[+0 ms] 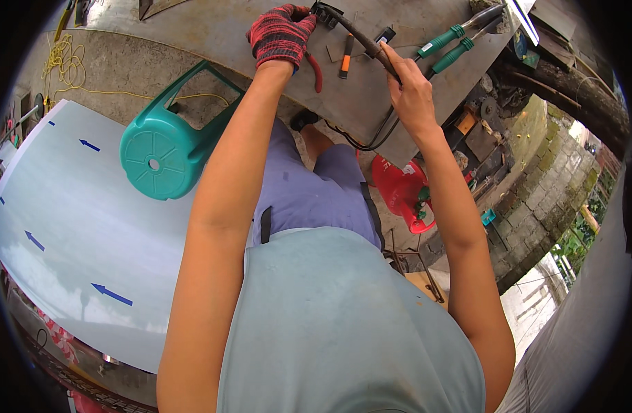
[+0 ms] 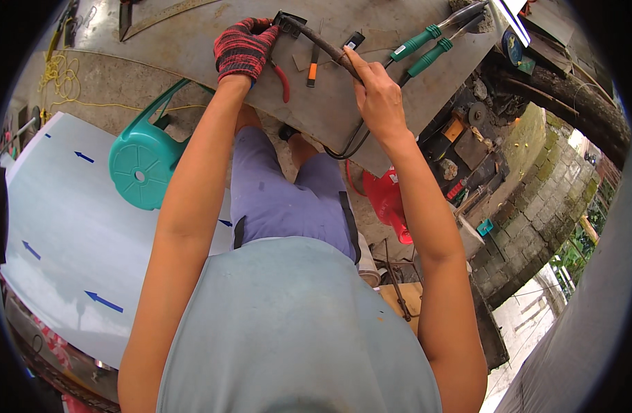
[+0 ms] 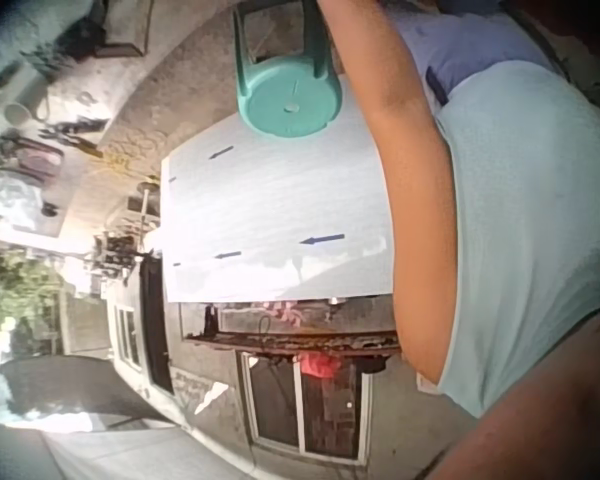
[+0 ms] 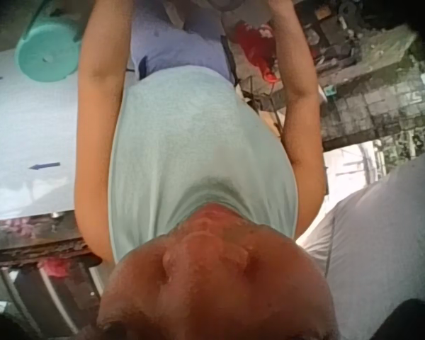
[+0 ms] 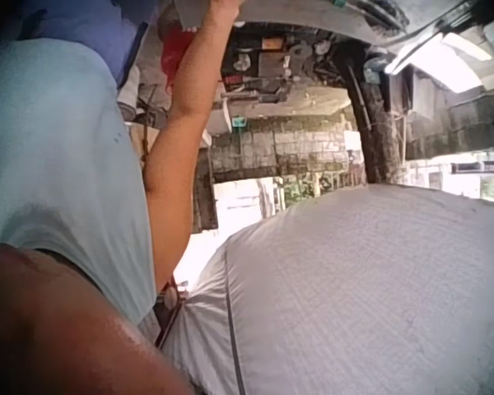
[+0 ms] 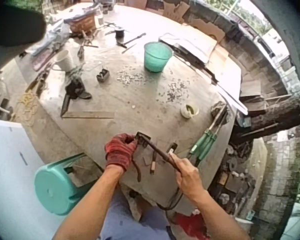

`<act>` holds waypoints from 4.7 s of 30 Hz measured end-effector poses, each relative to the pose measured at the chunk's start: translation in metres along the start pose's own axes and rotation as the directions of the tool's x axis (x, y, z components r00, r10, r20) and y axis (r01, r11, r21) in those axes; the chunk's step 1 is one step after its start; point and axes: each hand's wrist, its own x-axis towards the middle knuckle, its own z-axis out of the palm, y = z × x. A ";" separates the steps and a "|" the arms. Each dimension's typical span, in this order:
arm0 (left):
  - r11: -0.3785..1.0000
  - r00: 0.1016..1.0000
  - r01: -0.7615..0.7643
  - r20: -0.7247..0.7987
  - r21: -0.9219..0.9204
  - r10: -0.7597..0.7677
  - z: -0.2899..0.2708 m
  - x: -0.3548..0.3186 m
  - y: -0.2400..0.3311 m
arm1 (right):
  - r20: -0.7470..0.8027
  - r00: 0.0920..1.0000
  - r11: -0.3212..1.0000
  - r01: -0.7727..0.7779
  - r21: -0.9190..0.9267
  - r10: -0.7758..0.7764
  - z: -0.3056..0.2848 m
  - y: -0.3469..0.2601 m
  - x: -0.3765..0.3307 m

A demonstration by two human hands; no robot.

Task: Assembling or repairing electronic components on a workbench using soldering tools and pliers.

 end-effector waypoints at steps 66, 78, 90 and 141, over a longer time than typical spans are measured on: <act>1.000 1.000 0.007 -0.018 0.022 -0.006 0.003 0.001 0.001 | 0.039 0.999 0.991 -0.007 0.130 0.002 -0.008 0.014 0.010; 1.000 1.000 0.021 0.019 -0.006 -0.021 -0.001 0.000 0.004 | 0.035 0.999 0.990 0.009 0.143 -0.014 -0.005 0.016 0.010; 0.996 0.862 0.077 0.505 -0.034 -0.049 -0.055 0.062 0.035 | 0.049 0.999 0.992 0.003 0.126 -0.009 -0.008 0.014 0.013; 0.987 0.808 0.073 0.571 0.142 -0.142 -0.052 0.080 0.039 | 0.026 1.000 0.994 -0.013 0.107 0.010 -0.012 0.006 0.006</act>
